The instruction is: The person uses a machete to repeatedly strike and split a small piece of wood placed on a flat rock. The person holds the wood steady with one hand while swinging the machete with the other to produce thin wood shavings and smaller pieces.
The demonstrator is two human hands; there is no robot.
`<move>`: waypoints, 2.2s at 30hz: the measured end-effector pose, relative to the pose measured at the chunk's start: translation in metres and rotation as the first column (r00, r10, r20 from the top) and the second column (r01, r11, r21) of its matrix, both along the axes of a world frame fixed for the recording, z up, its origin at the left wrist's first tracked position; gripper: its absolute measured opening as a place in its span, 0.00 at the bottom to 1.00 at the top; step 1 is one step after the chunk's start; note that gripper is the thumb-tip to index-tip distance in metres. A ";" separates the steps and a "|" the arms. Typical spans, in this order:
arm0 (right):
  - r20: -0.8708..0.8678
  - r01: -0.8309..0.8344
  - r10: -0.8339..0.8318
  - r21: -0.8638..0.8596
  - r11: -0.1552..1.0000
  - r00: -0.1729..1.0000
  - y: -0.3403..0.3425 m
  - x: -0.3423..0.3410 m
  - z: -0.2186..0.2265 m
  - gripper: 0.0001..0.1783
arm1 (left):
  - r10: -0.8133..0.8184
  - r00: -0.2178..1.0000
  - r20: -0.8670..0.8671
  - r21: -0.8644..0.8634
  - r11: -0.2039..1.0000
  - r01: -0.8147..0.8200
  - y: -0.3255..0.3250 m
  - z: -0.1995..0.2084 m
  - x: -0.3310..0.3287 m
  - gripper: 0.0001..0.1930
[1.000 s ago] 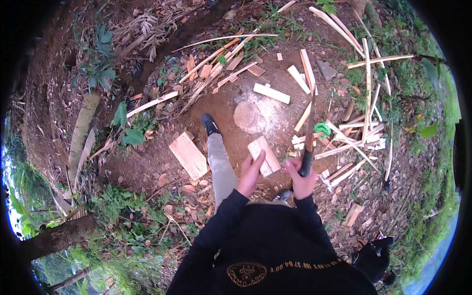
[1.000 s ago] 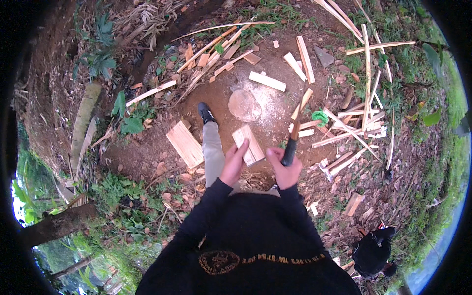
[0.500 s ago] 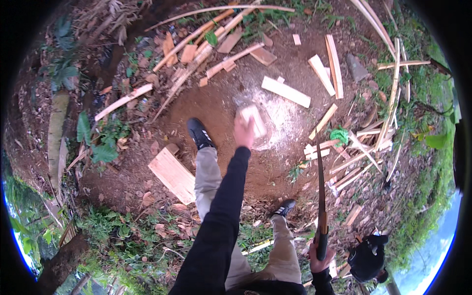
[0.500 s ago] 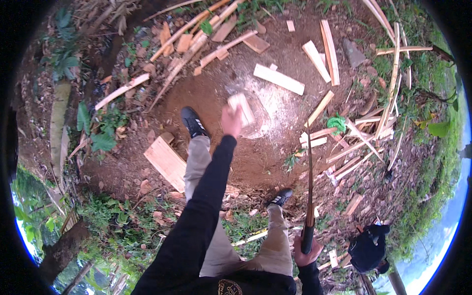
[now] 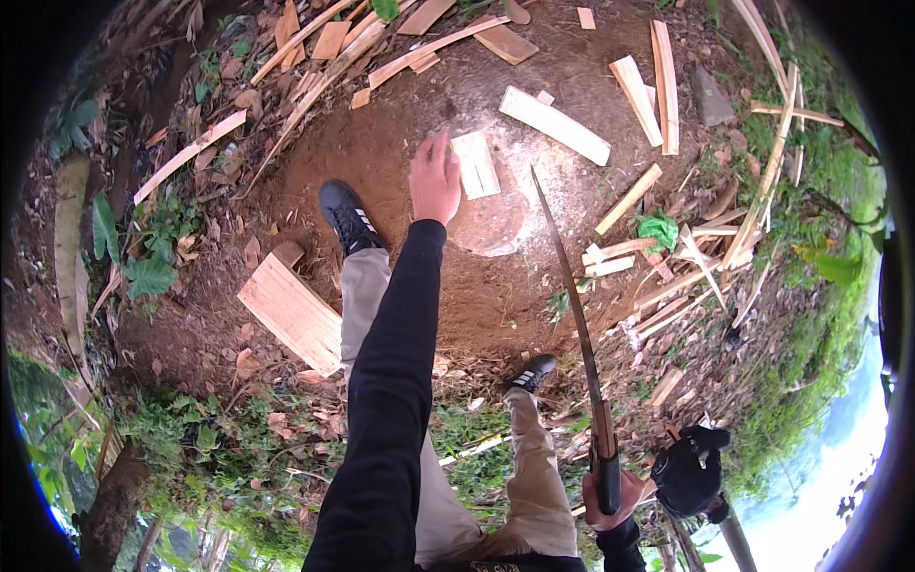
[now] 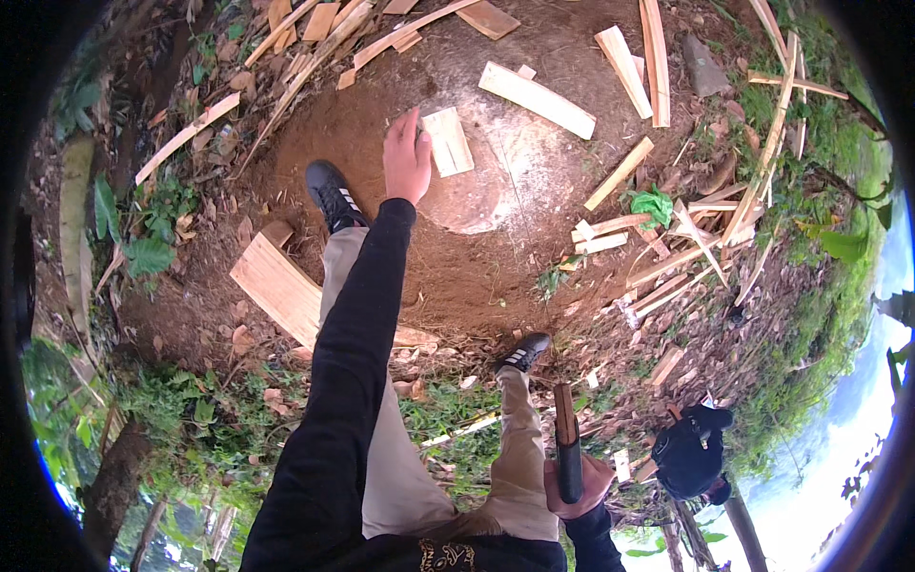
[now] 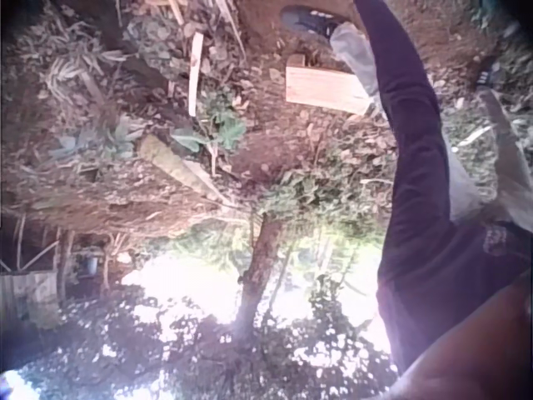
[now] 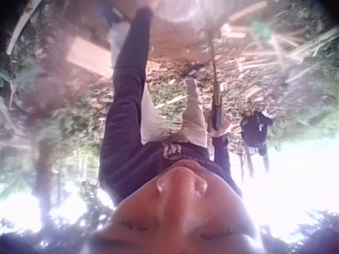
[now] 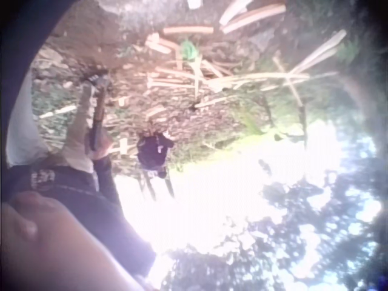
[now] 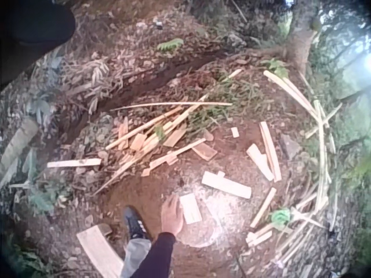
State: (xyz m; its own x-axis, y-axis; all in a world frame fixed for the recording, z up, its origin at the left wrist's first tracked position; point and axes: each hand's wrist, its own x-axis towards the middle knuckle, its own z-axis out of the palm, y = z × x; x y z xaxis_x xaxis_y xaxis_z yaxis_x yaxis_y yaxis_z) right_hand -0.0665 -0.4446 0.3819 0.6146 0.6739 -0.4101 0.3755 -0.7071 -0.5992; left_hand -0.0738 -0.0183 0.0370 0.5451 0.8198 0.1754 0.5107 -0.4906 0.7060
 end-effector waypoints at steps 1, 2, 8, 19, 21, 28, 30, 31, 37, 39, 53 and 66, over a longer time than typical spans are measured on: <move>-0.002 0.025 -0.025 -0.006 1.000 1.000 0.003 0.000 0.001 0.09 | -0.086 0.995 -0.043 0.128 0.988 0.091 0.001 0.008 0.007 0.28; -0.014 0.039 -0.039 -0.004 0.999 0.999 0.008 -0.002 0.003 0.09 | -0.153 0.982 -0.108 0.257 0.950 0.176 0.004 0.013 0.003 0.27; -0.022 0.148 -0.148 0.020 0.989 0.989 0.002 -0.008 -0.004 0.10 | -0.228 0.905 -0.359 0.050 0.964 0.263 0.010 0.038 0.006 0.32; -0.024 0.039 -0.037 0.079 0.996 0.999 0.006 0.005 -0.008 0.07 | 0.057 0.998 -0.012 -0.096 0.994 -0.058 -0.026 -0.007 -0.004 0.26; -0.021 -0.008 0.010 0.086 0.996 1.000 0.011 0.008 -0.014 0.06 | 0.062 0.990 0.124 -0.268 0.963 -0.027 -0.024 -0.006 0.008 0.23; -0.030 -0.098 0.112 0.292 0.951 0.993 0.072 0.024 -0.063 0.05 | 0.462 0.872 -0.161 0.090 0.887 -0.453 -0.037 -0.017 0.022 0.20; -0.053 -0.087 0.109 0.324 0.942 0.993 0.083 0.028 -0.085 0.04 | 0.478 0.870 -0.117 -0.012 0.876 -0.483 -0.038 -0.018 0.027 0.21; -0.061 -0.078 0.104 0.336 0.939 0.993 0.086 0.029 -0.096 0.04 | 0.485 0.870 -0.094 -0.068 0.868 -0.491 -0.041 -0.020 0.031 0.22; -0.037 -0.091 0.109 0.327 0.941 0.993 0.111 0.042 -0.144 0.03 | 0.574 0.811 -0.110 -0.105 0.805 -0.584 -0.046 -0.025 0.051 0.24; -0.022 -0.110 0.123 0.317 0.942 0.992 0.112 0.045 -0.151 0.03 | 0.600 0.794 -0.096 -0.118 0.786 -0.607 -0.048 -0.031 0.051 0.24; 0.089 -0.293 0.279 0.325 0.899 0.956 0.118 0.073 -0.165 0.05 | 0.601 0.799 -0.038 -0.077 0.795 -0.601 -0.048 -0.041 0.053 0.21; -0.005 -0.223 0.238 0.332 0.917 0.971 0.118 0.083 -0.180 0.03 | 0.575 0.816 -0.063 -0.101 0.810 -0.578 -0.049 -0.042 0.053 0.20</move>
State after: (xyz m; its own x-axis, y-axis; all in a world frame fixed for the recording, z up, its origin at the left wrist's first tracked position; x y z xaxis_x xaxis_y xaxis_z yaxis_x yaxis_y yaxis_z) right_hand 0.0164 -0.3265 0.2017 0.4124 0.8957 -0.1665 0.4723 -0.3665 -0.8016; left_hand -0.0206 -0.0669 -0.0046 -0.0303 0.9979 0.0572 0.6955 -0.0200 0.7182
